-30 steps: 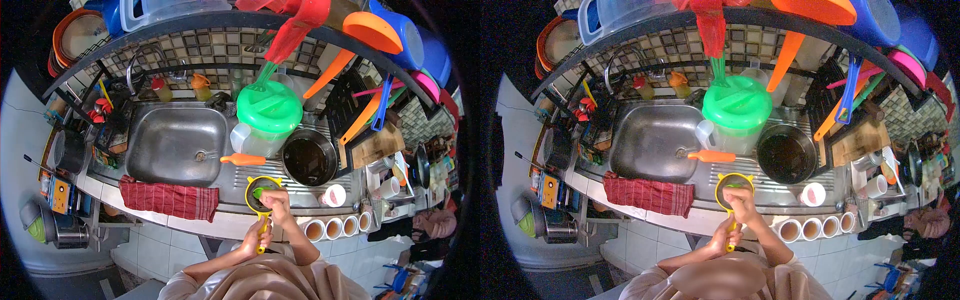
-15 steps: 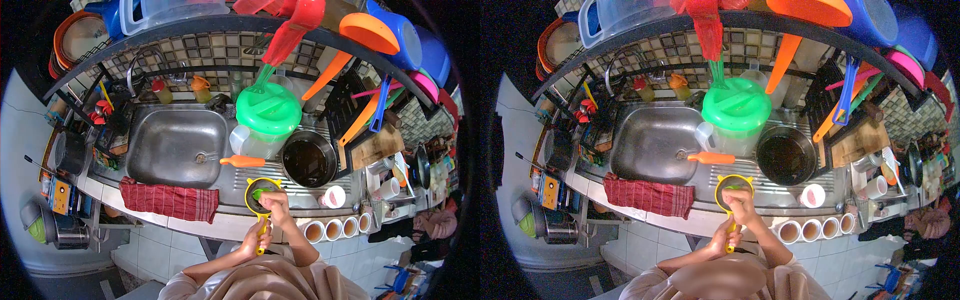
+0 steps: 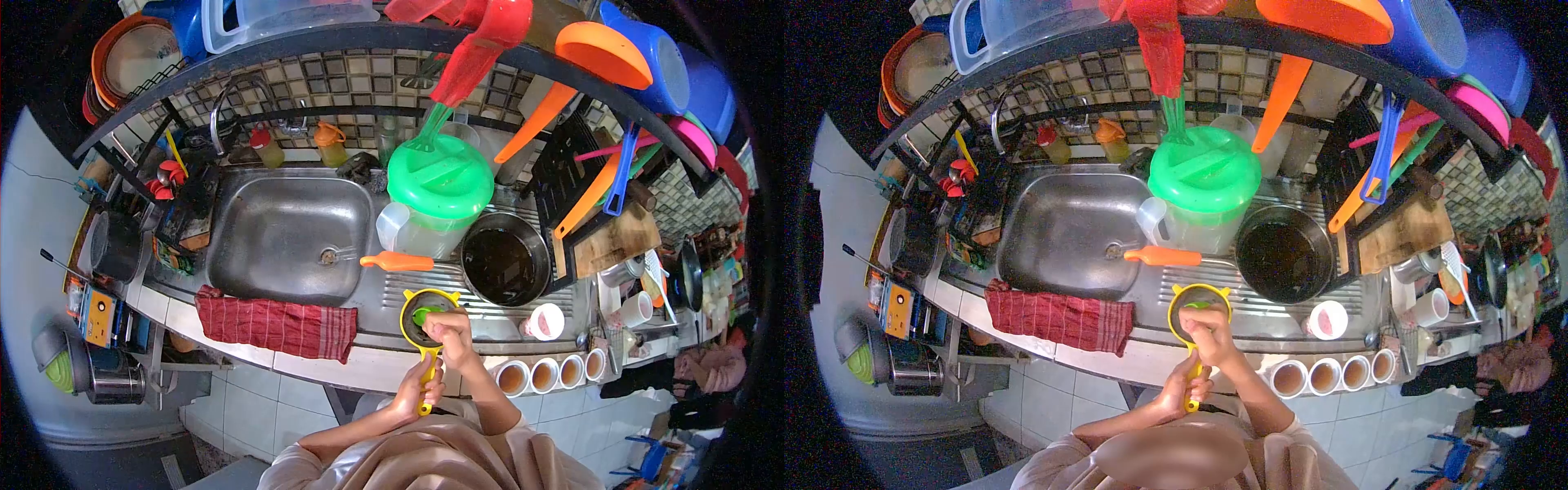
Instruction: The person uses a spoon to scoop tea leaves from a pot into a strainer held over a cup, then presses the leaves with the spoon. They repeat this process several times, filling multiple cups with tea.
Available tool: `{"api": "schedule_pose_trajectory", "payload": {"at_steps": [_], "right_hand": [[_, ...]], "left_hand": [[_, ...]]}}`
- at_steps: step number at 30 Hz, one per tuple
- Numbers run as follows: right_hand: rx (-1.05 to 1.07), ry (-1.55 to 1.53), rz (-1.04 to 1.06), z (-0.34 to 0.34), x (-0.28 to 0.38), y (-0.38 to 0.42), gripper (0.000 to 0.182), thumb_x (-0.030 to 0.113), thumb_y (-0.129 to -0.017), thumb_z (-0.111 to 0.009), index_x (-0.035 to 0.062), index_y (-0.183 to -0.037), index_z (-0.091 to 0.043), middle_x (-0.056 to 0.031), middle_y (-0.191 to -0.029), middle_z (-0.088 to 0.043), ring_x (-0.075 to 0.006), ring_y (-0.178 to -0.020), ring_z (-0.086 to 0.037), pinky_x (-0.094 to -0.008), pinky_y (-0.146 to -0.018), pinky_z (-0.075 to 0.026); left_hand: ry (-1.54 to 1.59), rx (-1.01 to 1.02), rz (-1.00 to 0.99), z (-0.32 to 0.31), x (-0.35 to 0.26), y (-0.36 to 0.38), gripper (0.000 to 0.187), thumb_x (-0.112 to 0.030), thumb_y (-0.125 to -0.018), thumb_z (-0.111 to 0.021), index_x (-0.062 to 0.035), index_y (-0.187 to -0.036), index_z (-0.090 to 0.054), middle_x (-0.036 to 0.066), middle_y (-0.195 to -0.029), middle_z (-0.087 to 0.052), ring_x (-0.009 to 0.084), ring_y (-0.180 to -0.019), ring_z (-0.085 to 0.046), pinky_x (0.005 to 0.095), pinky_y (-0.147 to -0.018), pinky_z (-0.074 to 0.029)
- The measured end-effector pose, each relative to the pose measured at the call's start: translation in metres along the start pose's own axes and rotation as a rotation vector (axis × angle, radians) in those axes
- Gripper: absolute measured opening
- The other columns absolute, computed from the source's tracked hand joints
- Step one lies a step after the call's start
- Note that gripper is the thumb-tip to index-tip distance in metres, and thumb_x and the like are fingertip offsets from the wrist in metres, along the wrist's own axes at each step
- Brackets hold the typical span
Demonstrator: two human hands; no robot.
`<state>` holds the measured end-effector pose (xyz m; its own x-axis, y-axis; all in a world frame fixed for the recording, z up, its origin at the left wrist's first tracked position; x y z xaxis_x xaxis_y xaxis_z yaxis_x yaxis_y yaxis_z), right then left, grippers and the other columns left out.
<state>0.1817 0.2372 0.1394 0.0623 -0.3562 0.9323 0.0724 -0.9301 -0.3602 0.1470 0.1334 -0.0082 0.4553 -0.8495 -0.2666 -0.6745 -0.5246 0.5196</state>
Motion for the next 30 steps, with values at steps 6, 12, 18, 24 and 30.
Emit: {"api": "schedule_pose_trajectory", "payload": {"at_steps": [6, 12, 18, 24, 30], "right_hand": [[-0.002, -0.002, -0.002, 0.0004, -0.0017, 0.0011, 0.031, 0.022, -0.071, -0.037, 0.0008, -0.050, -0.029, -0.0038, -0.044, -0.028, -0.0129, -0.038, -0.025, -0.0277, -0.039, -0.019], [0.010, 0.014, -0.023, -0.0005, -0.0023, 0.0000, 0.031, 0.022, -0.071, -0.037, 0.0002, -0.051, -0.030, -0.0040, -0.044, -0.028, -0.0133, -0.038, -0.025, -0.0274, -0.039, -0.020], [0.030, 0.025, -0.027, -0.0026, -0.0025, 0.0003, 0.031, 0.023, -0.071, -0.037, -0.0004, -0.051, -0.032, -0.0043, -0.043, -0.028, -0.0134, -0.036, -0.026, -0.0278, -0.039, -0.022], [0.013, 0.003, -0.017, -0.0007, 0.0001, -0.0015, 0.032, 0.023, -0.071, -0.038, -0.0002, -0.051, -0.032, -0.0039, -0.043, -0.028, -0.0132, -0.036, -0.027, -0.0276, -0.039, -0.022], [0.009, 0.011, -0.028, 0.0002, -0.0029, -0.0006, 0.032, 0.023, -0.071, -0.038, 0.0004, -0.051, -0.030, -0.0035, -0.043, -0.028, -0.0131, -0.037, -0.026, -0.0272, -0.039, -0.022]], "left_hand": [[0.002, 0.001, -0.002, -0.0012, -0.0007, 0.0005, 0.033, -0.043, -0.089, -0.036, -0.0103, -0.088, -0.040, -0.004, -0.055, -0.026, 0.0058, -0.041, -0.026, 0.0194, -0.037, -0.020], [-0.023, 0.000, -0.003, -0.0028, -0.0026, 0.0021, 0.033, -0.043, -0.089, -0.036, -0.0105, -0.088, -0.040, -0.003, -0.055, -0.026, 0.0058, -0.042, -0.026, 0.0193, -0.037, -0.020], [-0.016, 0.019, -0.001, -0.0012, -0.0010, 0.0010, 0.033, -0.043, -0.089, -0.037, -0.0108, -0.088, -0.040, -0.004, -0.056, -0.026, 0.0056, -0.042, -0.026, 0.0190, -0.037, -0.020], [-0.013, 0.017, -0.009, -0.0015, -0.0013, 0.0006, 0.033, -0.043, -0.089, -0.037, -0.0107, -0.089, -0.040, -0.004, -0.055, -0.026, 0.0053, -0.042, -0.026, 0.0188, -0.037, -0.020], [-0.024, 0.005, -0.025, -0.0032, -0.0032, 0.0016, 0.033, -0.044, -0.089, -0.037, -0.0105, -0.090, -0.040, -0.004, -0.055, -0.026, 0.0059, -0.042, -0.026, 0.0194, -0.037, -0.021]]}}
Point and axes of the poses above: each hand's wrist, its own y-axis away from the middle knuckle, its own z-axis out of the back of the hand, x = y × z, the point moved 10 cm from there along -y, towards the middle knuckle
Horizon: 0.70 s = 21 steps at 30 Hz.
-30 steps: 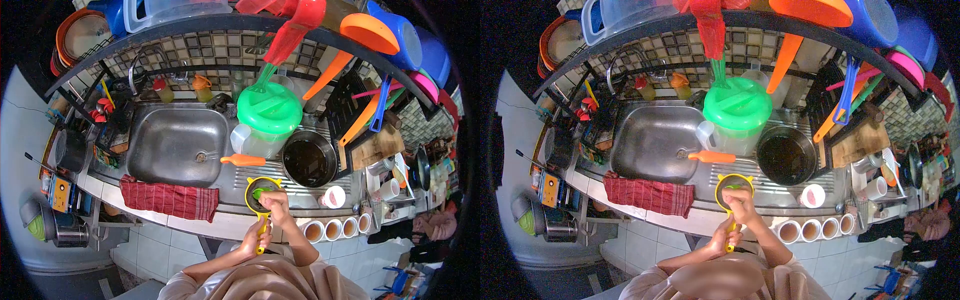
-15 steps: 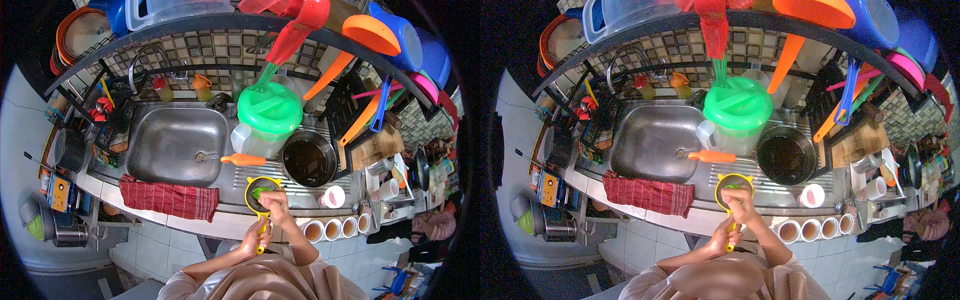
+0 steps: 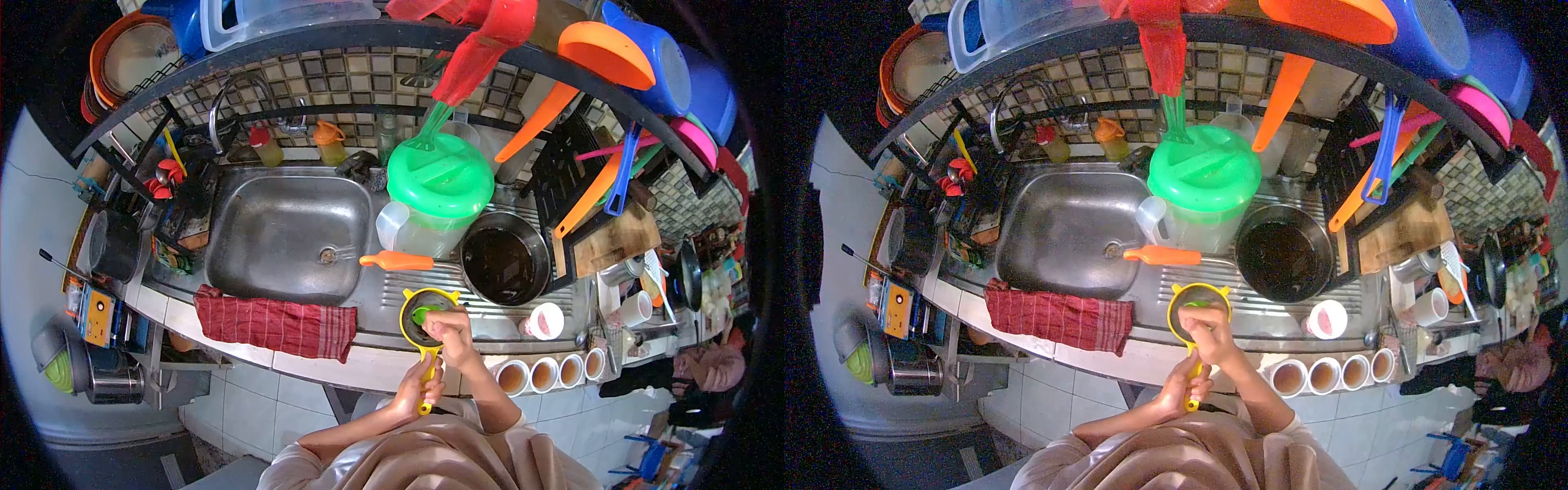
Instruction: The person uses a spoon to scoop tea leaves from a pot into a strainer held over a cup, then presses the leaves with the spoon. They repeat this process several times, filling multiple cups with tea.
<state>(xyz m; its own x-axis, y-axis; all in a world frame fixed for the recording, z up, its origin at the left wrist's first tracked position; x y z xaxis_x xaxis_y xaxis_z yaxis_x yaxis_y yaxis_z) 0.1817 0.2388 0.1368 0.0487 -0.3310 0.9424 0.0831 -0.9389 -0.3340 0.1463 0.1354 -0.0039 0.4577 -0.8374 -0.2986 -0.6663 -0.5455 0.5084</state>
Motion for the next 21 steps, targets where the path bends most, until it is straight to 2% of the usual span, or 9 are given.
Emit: {"api": "schedule_pose_trajectory", "payload": {"at_steps": [11, 21], "right_hand": [[-0.001, 0.015, 0.001, -0.0004, 0.0026, 0.0003, 0.027, 0.019, -0.068, -0.036, 0.0011, -0.049, -0.029, -0.0048, -0.043, -0.028, -0.0139, -0.037, -0.026, -0.0280, -0.039, -0.021], [-0.013, 0.044, 0.032, 0.0002, 0.0049, 0.0014, 0.029, 0.021, -0.070, -0.037, 0.0008, -0.050, -0.031, -0.0048, -0.043, -0.030, -0.0142, -0.036, -0.029, -0.0278, -0.039, -0.023]], "left_hand": [[-0.010, -0.008, 0.005, -0.0009, -0.0005, -0.0001, 0.033, -0.043, -0.089, -0.036, -0.0104, -0.090, -0.040, -0.004, -0.055, -0.026, 0.0059, -0.041, -0.026, 0.0194, -0.037, -0.020], [-0.004, -0.032, 0.023, 0.0026, 0.0022, 0.0001, 0.034, -0.044, -0.089, -0.037, -0.0102, -0.090, -0.040, -0.003, -0.056, -0.025, 0.0058, -0.042, -0.026, 0.0194, -0.038, -0.020]]}}
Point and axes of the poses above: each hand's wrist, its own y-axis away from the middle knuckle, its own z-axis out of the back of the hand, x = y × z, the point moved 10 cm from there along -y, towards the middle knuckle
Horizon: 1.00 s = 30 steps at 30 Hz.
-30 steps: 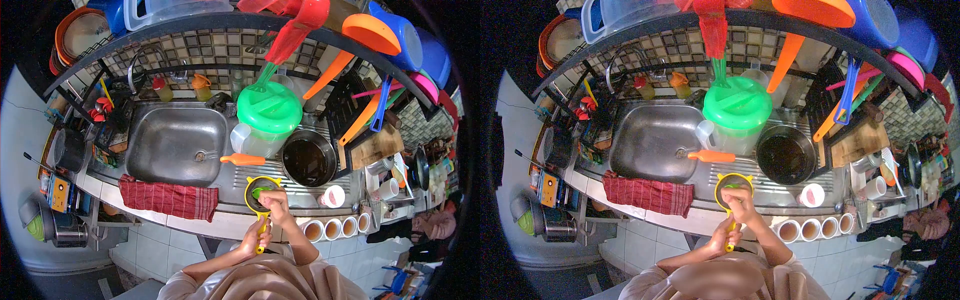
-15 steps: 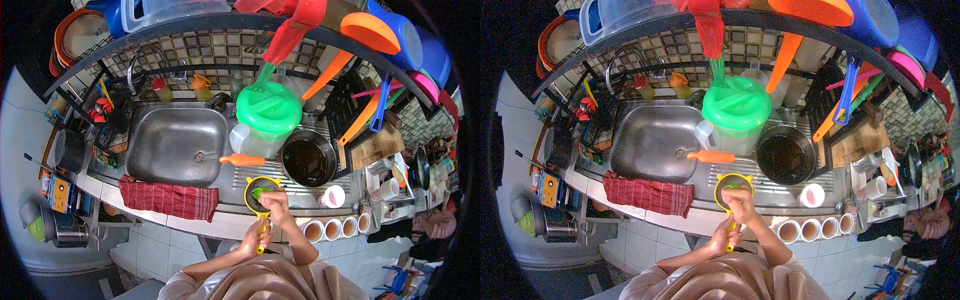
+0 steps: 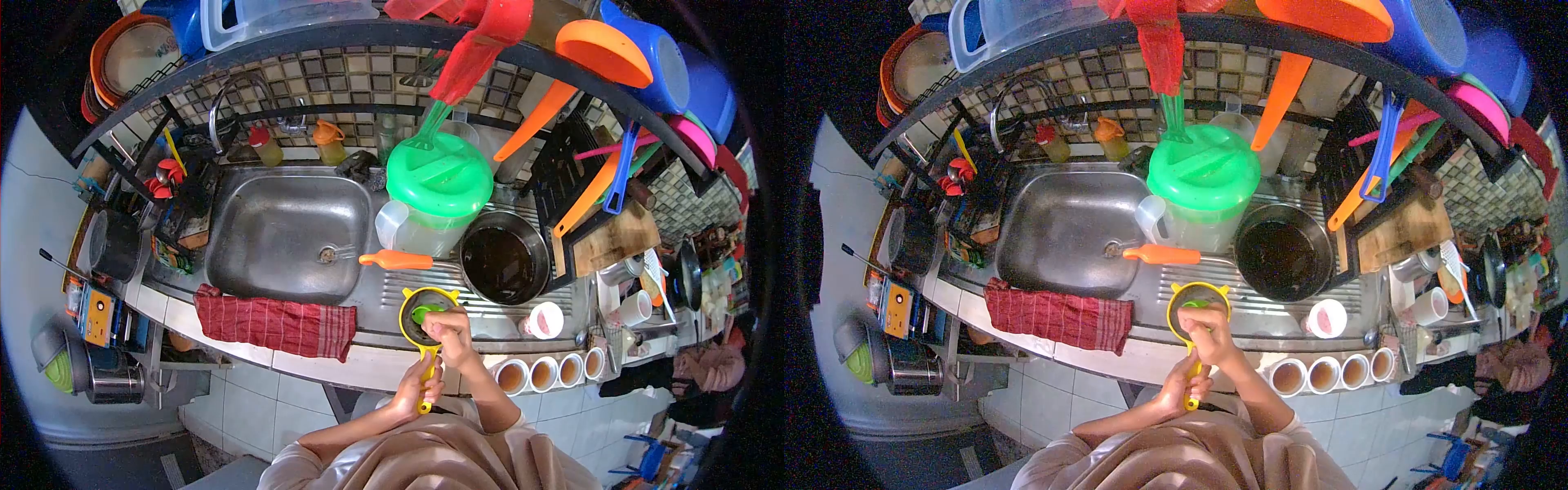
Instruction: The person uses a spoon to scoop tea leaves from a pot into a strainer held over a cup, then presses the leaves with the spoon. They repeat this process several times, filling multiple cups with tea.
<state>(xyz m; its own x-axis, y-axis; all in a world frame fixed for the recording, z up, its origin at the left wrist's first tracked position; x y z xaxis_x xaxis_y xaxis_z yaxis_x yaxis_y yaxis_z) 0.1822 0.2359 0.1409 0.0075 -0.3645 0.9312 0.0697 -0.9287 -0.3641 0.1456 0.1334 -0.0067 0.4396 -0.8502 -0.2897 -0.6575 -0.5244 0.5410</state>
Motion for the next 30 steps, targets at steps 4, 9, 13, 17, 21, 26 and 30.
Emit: {"api": "schedule_pose_trajectory", "payload": {"at_steps": [4, 9, 13, 17, 21, 26, 30], "right_hand": [[-0.001, -0.001, 0.005, -0.0005, 0.0012, -0.0009, 0.030, 0.022, -0.070, -0.037, 0.0004, -0.050, -0.032, -0.0047, -0.043, -0.030, -0.0141, -0.036, -0.030, -0.0277, -0.038, -0.023], [0.012, -0.022, -0.010, -0.0014, -0.0001, -0.0005, 0.029, 0.023, -0.069, -0.038, 0.0002, -0.051, -0.033, -0.0048, -0.043, -0.030, -0.0141, -0.036, -0.029, -0.0280, -0.038, -0.023], [0.004, 0.001, -0.018, -0.0021, 0.0026, -0.0012, 0.029, 0.023, -0.068, -0.038, 0.0003, -0.050, -0.032, -0.0047, -0.043, -0.029, -0.0142, -0.036, -0.028, -0.0283, -0.038, -0.023], [0.012, -0.012, -0.010, -0.0024, -0.0022, 0.0010, 0.031, 0.023, -0.069, -0.038, 0.0003, -0.050, -0.032, -0.0051, -0.043, -0.029, -0.0141, -0.035, -0.028, -0.0284, -0.038, -0.023], [0.019, 0.002, -0.004, -0.0027, -0.0004, 0.0005, 0.031, 0.023, -0.070, -0.038, 0.0004, -0.050, -0.032, -0.0054, -0.043, -0.030, -0.0143, -0.035, -0.029, -0.0280, -0.038, -0.023], [0.016, 0.007, 0.008, -0.0033, 0.0018, 0.0005, 0.029, 0.021, -0.070, -0.037, 0.0001, -0.050, -0.032, -0.0057, -0.043, -0.031, -0.0149, -0.035, -0.030, -0.0279, -0.039, -0.024], [0.020, 0.002, 0.015, -0.0041, 0.0026, 0.0001, 0.028, 0.019, -0.069, -0.037, 0.0000, -0.050, -0.032, -0.0059, -0.043, -0.031, -0.0152, -0.036, -0.030, -0.0283, -0.039, -0.024]], "left_hand": [[0.002, 0.013, -0.009, -0.0004, -0.0007, -0.0006, 0.034, -0.044, -0.089, -0.037, -0.0102, -0.090, -0.040, -0.003, -0.056, -0.025, 0.0059, -0.042, -0.026, 0.0193, -0.038, -0.020], [-0.010, 0.004, -0.027, -0.0012, -0.0030, 0.0003, 0.033, -0.043, -0.089, -0.037, -0.0102, -0.088, -0.040, -0.003, -0.056, -0.026, 0.0059, -0.041, -0.025, 0.0194, -0.037, -0.020], [0.006, 0.031, -0.019, -0.0020, -0.0021, 0.0001, 0.033, -0.043, -0.089, -0.037, -0.0103, -0.088, -0.040, -0.003, -0.056, -0.027, 0.0059, -0.041, -0.025, 0.0192, -0.037, -0.021], [0.011, 0.032, -0.020, -0.0019, -0.0019, -0.0002, 0.033, -0.043, -0.089, -0.037, -0.0104, -0.088, -0.040, -0.003, -0.056, -0.027, 0.0058, -0.042, -0.025, 0.0190, -0.037, -0.021], [0.042, 0.052, -0.012, -0.0039, -0.0012, -0.0001, 0.031, -0.041, -0.090, -0.036, -0.0105, -0.088, -0.040, -0.003, -0.057, -0.027, 0.0056, -0.042, -0.025, 0.0186, -0.037, -0.020], [0.029, 0.045, -0.029, -0.0036, -0.0027, -0.0001, 0.031, -0.041, -0.090, -0.036, -0.0105, -0.088, -0.040, -0.003, -0.057, -0.027, 0.0055, -0.042, -0.025, 0.0186, -0.036, -0.020], [0.034, 0.052, -0.029, -0.0016, -0.0016, -0.0015, 0.031, -0.041, -0.090, -0.036, -0.0105, -0.087, -0.040, -0.003, -0.057, -0.027, 0.0054, -0.042, -0.025, 0.0188, -0.036, -0.020]]}}
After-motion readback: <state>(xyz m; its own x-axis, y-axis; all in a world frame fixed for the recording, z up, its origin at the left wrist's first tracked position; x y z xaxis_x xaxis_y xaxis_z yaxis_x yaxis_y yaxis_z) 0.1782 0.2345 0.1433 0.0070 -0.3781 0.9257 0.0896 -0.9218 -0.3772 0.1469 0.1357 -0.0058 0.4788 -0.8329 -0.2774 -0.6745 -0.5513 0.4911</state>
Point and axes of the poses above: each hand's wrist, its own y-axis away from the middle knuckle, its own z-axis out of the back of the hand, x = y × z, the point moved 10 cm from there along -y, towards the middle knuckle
